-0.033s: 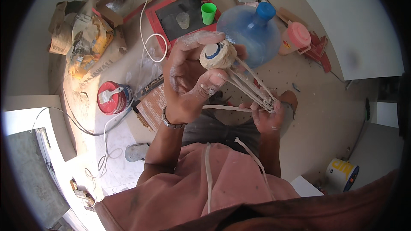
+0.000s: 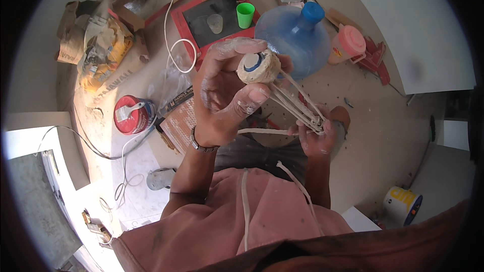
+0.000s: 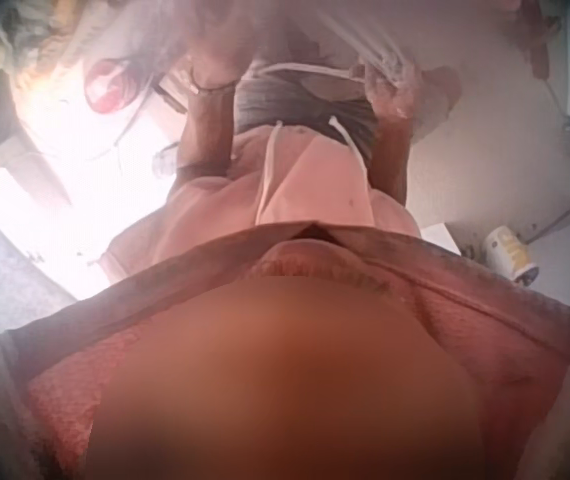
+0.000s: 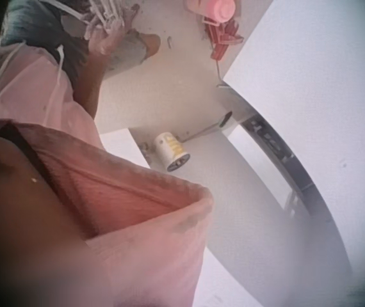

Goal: The person uses pliers to cut a blue plastic cap and then inserts it into a white light fixture. They adjust the fixture and cap to ensure a proper fit.

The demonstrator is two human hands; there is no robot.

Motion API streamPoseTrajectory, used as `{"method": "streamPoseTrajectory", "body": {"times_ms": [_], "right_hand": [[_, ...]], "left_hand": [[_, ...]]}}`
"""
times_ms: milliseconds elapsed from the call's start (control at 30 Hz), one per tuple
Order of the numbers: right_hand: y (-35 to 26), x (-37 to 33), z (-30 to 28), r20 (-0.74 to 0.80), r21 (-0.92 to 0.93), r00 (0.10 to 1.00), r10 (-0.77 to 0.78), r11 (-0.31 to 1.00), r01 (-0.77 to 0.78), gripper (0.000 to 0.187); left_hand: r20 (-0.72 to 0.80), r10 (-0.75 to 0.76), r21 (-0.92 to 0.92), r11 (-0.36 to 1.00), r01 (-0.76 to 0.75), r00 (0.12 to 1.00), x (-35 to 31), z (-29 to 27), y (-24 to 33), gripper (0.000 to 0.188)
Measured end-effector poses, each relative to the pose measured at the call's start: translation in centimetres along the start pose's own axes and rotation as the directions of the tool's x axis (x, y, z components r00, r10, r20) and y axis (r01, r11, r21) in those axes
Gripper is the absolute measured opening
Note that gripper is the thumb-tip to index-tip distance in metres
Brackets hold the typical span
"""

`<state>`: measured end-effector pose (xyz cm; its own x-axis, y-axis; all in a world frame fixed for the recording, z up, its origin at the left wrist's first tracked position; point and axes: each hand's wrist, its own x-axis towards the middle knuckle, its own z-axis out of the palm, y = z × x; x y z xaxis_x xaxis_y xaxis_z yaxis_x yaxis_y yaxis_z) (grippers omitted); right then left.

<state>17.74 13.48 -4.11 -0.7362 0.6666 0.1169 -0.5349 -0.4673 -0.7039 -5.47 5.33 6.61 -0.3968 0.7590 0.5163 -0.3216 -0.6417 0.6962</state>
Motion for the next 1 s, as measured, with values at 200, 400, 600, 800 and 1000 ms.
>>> {"method": "streamPoseTrajectory", "body": {"times_ms": [200, 400, 600, 800, 1000], "right_hand": [[-0.9, -0.8, -2.0, 0.033, 0.048, 0.996, -0.08, 0.996, 0.078, 0.044], [-2.2, 0.6, 1.9, -0.033, -0.005, 0.98, -0.196, 0.981, 0.196, 0.046], [-5.2, -1.7, 5.5, 0.238, -0.336, 0.899, -0.368, 0.837, 0.432, 0.048], [-5.1, -3.5, 1.6, 0.366, -0.301, 0.848, -0.384, 0.813, 0.498, 0.046], [-3.8, -2.9, -1.5, 0.132, 0.075, 0.949, -0.286, 0.958, 0.278, 0.037]], "left_hand": [[-0.026, -0.093, -0.009, 0.996, 0.093, 0.995, -0.6, 1.1, 0.0, 0.053], [0.062, -0.111, -0.085, 0.99, 0.116, 0.992, -0.5, 0.8, 0.1, 0.054], [0.099, -0.174, -0.085, 0.98, 0.182, 0.98, 0.1, -1.2, 0.0, 0.054], [0.082, -0.194, -0.235, 0.95, 0.208, 0.978, -0.2, -0.6, 0.3, 0.052], [0.077, -0.2, 0.008, 0.98, 0.2, 0.977, 0.3, 1.1, 0.4, 0.052]]}}
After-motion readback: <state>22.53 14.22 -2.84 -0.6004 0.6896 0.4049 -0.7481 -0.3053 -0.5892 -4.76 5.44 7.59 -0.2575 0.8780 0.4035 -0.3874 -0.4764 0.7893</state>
